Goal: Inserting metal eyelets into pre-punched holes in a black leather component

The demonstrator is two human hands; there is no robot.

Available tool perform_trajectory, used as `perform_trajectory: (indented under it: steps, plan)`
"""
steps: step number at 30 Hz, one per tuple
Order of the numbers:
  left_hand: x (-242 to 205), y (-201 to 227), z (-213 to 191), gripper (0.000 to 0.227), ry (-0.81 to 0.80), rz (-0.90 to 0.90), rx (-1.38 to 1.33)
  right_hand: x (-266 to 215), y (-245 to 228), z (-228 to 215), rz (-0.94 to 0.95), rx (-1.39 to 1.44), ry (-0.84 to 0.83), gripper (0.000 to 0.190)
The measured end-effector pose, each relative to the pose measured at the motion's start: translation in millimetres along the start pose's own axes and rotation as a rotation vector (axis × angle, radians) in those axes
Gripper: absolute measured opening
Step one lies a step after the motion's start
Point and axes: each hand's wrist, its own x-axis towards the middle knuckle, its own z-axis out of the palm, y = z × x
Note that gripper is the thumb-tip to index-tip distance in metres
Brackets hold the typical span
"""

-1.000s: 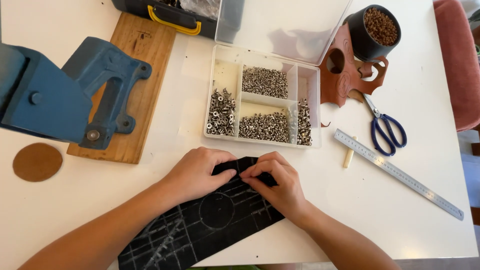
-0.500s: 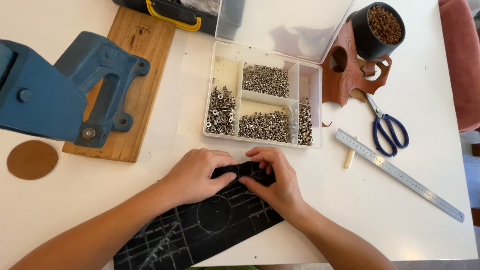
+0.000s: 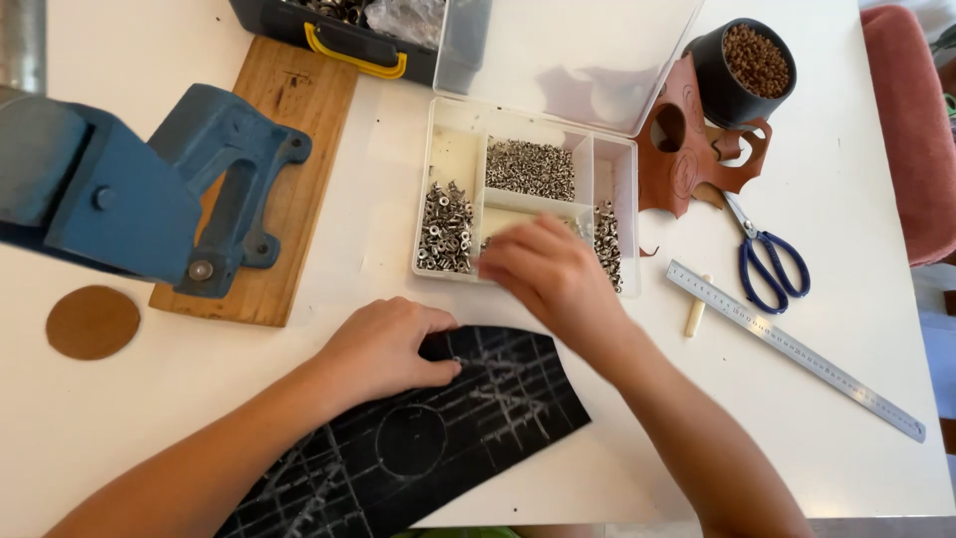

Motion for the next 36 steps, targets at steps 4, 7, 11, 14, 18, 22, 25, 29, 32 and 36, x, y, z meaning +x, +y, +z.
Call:
perform_trajectory:
  steps: [4,7,11,14,18,22,25,29,32,36]
  plan:
    - [5,-10,1,0.027,0.046,-0.031,-0.051,40,34,39,-0.077,-0.297,-0.15,0.017]
    - [5,-12,-2,0.028,0.011,-0.046,-0.105,58,43,60,0.052,-0.263,-0.406,0.028]
    - [5,-12,-6,0.025,-0.051,-0.055,-0.152,57,47,66,0.122,-0.293,-0.423,0.017]
    - [6,-12,-9,0.029,-0.078,-0.054,-0.148,48,37,52,0.119,-0.231,-0.304,0.017]
    - [4,-9,-13,0.035,-0.106,-0.042,-0.172,29,8,16,0.16,-0.149,-0.138,0.008]
    - [7,-18,-4,0.035,-0.076,-0.059,-0.174,-17,-24,4,0.154,-0.083,-0.126,0.005]
    - [10,-19,-1,0.029,-0.034,-0.045,-0.177,-43,-34,12,0.228,0.134,-0.247,0.002]
    - [13,-20,3,0.029,-0.01,-0.021,-0.132,-55,-30,20,0.243,0.141,-0.222,0.004]
    - [17,-20,5,0.027,0.003,-0.001,-0.113,-55,-27,23,0.237,0.167,-0.222,0.005]
    - [15,-17,4,0.028,0.027,-0.005,-0.075,-50,-28,24,0.191,0.237,-0.194,0.006]
